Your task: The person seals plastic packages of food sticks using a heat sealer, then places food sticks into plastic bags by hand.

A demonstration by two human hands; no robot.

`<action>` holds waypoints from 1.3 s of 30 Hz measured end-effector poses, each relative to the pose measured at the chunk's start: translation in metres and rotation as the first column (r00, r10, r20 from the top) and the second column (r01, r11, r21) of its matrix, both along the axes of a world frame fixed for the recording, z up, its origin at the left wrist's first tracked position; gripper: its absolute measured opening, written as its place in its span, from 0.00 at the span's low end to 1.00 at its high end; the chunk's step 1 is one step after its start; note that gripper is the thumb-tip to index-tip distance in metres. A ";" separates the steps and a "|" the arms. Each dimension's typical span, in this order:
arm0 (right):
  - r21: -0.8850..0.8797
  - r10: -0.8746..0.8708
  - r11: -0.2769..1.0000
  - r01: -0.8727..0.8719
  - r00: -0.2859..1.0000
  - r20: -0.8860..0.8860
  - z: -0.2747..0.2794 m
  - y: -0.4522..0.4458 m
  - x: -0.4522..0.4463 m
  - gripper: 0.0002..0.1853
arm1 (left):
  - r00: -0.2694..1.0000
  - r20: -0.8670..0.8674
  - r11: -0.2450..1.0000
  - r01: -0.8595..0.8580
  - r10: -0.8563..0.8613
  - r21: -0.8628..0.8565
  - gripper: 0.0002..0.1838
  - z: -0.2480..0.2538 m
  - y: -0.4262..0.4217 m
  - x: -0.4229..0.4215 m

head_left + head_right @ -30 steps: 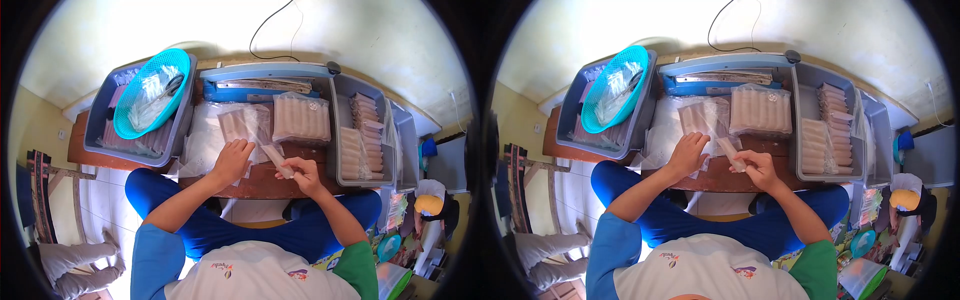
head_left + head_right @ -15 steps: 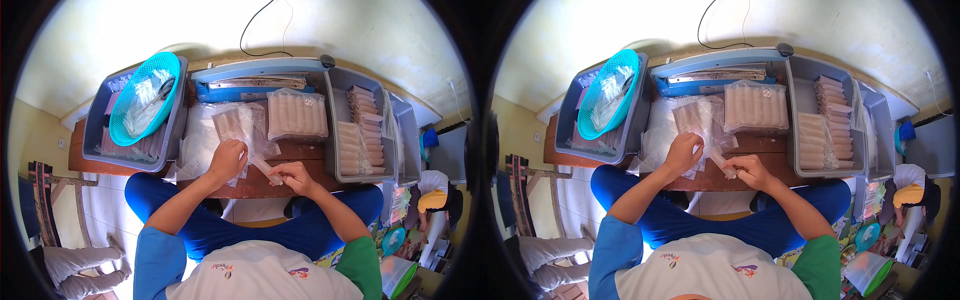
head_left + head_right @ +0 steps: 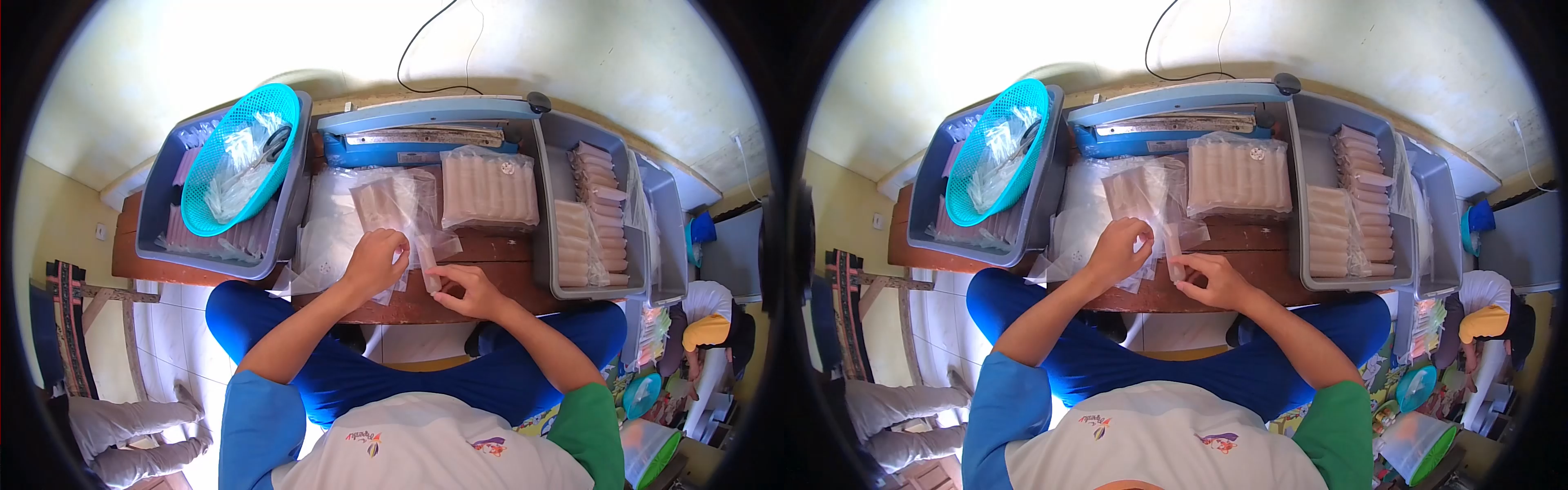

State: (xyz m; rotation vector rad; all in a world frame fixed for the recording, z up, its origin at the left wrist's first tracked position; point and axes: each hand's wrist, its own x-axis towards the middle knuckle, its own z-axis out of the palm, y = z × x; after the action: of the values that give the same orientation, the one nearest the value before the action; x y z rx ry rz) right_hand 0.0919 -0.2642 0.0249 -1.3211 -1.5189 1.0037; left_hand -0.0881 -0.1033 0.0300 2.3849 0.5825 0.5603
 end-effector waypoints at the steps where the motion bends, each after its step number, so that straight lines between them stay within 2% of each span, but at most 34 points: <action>1: -0.008 0.001 1.000 -0.001 0.999 0.035 0.000 0.002 -0.001 0.23 | 1.000 0.001 1.000 0.001 -0.001 0.001 0.03 0.000 0.000 0.000; 5: 0.005 -0.016 1.000 0.016 0.994 0.111 -0.001 0.008 -0.005 0.24 | 1.000 -0.004 1.000 0.021 -0.021 -0.009 0.04 -0.001 0.001 0.001; 7: 0.082 -0.124 0.990 0.114 0.983 0.136 -0.014 0.014 -0.012 0.22 | 1.000 0.005 1.000 0.027 -0.027 -0.013 0.04 -0.001 0.002 0.001; 8: 0.083 -0.123 0.990 0.113 0.983 0.137 -0.016 0.017 -0.016 0.22 | 0.999 -0.004 0.999 0.031 -0.031 -0.012 0.04 0.000 0.002 0.001; 10: 0.153 -0.256 0.960 0.234 0.956 0.144 -0.020 0.023 -0.026 0.22 | 0.999 -0.011 0.999 0.034 -0.034 -0.010 0.04 0.001 0.003 0.002; 14: 0.148 -0.317 0.944 0.294 0.935 0.161 -0.035 0.042 -0.037 0.21 | 0.999 0.028 0.999 0.039 -0.038 -0.002 0.04 0.003 0.005 0.001; 16: 0.083 -0.361 0.932 0.354 0.878 0.315 -0.041 0.054 -0.037 0.23 | 0.998 0.041 0.999 0.039 -0.038 -0.006 0.04 0.006 0.006 0.000; 17: 0.084 -0.357 0.934 0.348 0.879 0.315 -0.042 0.060 -0.037 0.23 | 0.998 0.057 0.999 0.038 -0.038 0.000 0.04 0.006 0.007 0.000; 19: 0.240 -0.442 0.890 0.387 0.861 0.253 -0.044 0.072 -0.038 0.24 | 0.997 0.074 1.000 0.028 -0.029 0.005 0.05 0.007 0.008 -0.001; 23: 0.178 -0.435 0.898 0.402 0.868 0.240 -0.037 0.084 -0.043 0.24 | 0.996 0.069 0.999 0.050 -0.050 -0.001 0.05 0.006 0.012 -0.003; 25: -0.058 -0.490 0.862 0.503 0.858 0.154 -0.024 0.086 -0.049 0.24 | 0.996 0.073 0.999 0.047 -0.048 0.007 0.05 0.007 0.013 -0.004; 29: 0.059 -0.526 0.848 0.527 0.822 0.218 -0.043 0.093 -0.045 0.22 | 0.995 0.078 0.998 0.065 -0.066 0.017 0.05 0.008 0.013 -0.005; 31: 0.226 -0.541 0.840 0.493 0.789 0.290 -0.045 0.096 -0.043 0.24 | 0.994 0.072 0.997 0.077 -0.078 0.019 0.05 0.007 0.013 -0.004; 32: 0.226 -0.540 0.841 0.491 0.790 0.291 -0.049 0.098 -0.040 0.24 | 0.994 0.058 0.996 0.087 -0.088 0.027 0.05 0.007 0.013 -0.004; 34: 0.107 -0.503 0.862 0.495 0.813 0.295 -0.058 0.101 -0.036 0.24 | 0.994 0.042 0.995 0.096 -0.097 0.034 0.05 0.004 0.012 -0.004; 38: 0.106 -0.504 0.862 0.495 0.819 0.272 -0.042 0.100 -0.039 0.26 | 0.995 0.012 0.993 0.102 -0.103 0.057 0.05 0.002 0.011 -0.005; 39: 0.061 -0.489 0.869 0.491 0.834 0.257 -0.038 0.101 -0.040 0.28 | 0.994 0.000 0.993 0.105 -0.105 0.062 0.05 0.002 0.011 -0.005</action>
State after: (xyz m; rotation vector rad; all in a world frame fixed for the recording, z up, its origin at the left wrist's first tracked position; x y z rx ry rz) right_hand 0.0520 -0.1636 -0.0131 -1.7898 -1.2549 0.5155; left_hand -0.0931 -0.0924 0.0322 2.4561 0.4405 0.5435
